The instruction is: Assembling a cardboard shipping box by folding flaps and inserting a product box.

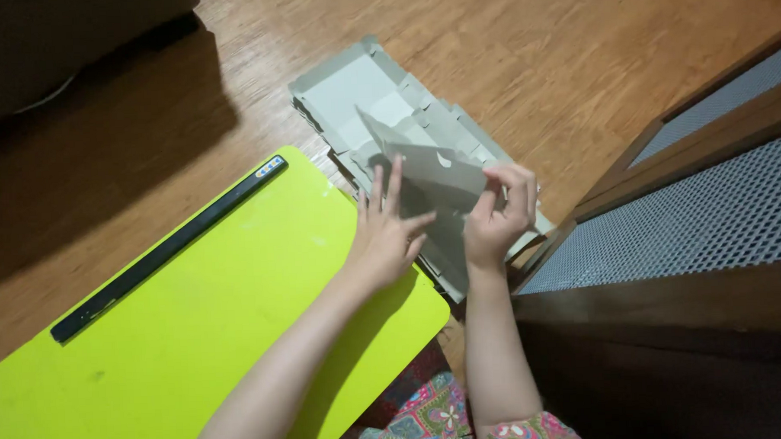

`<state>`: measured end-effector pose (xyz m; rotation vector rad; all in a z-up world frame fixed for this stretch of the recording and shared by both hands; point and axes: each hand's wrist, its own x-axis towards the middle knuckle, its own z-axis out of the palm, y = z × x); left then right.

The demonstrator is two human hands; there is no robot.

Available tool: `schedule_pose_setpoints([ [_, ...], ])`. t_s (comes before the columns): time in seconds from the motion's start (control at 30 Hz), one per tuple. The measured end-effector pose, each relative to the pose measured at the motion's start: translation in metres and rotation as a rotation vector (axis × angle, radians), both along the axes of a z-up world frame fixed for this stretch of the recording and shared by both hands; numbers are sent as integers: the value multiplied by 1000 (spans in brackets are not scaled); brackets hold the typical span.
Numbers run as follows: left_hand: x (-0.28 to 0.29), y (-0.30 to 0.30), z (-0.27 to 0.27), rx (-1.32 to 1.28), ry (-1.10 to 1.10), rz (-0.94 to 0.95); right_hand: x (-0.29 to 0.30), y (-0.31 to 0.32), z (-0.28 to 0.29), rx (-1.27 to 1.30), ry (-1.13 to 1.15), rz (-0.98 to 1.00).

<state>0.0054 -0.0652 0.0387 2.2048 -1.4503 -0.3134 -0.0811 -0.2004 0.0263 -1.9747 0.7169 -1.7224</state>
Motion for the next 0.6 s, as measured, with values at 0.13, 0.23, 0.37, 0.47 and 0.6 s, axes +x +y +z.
schedule_pose_setpoints([
  [0.13, 9, -5, 11, -89, -61, 77, -16, 38, 20, -66, -40, 78],
  [0.23, 13, 20, 10, -271, -29, 116, -38, 76, 32, -165, -45, 93],
  [0.37, 6, 83, 42, -513, 887, 372, -45, 124, 52, -466, -70, 824],
  [0.47, 6, 152, 34, -520, 1272, 619, -39, 169, 62, -694, -37, 1018],
  [0.6, -6, 225, 23, -572, 1357, 846, -49, 224, 69, -767, 40, 1219],
])
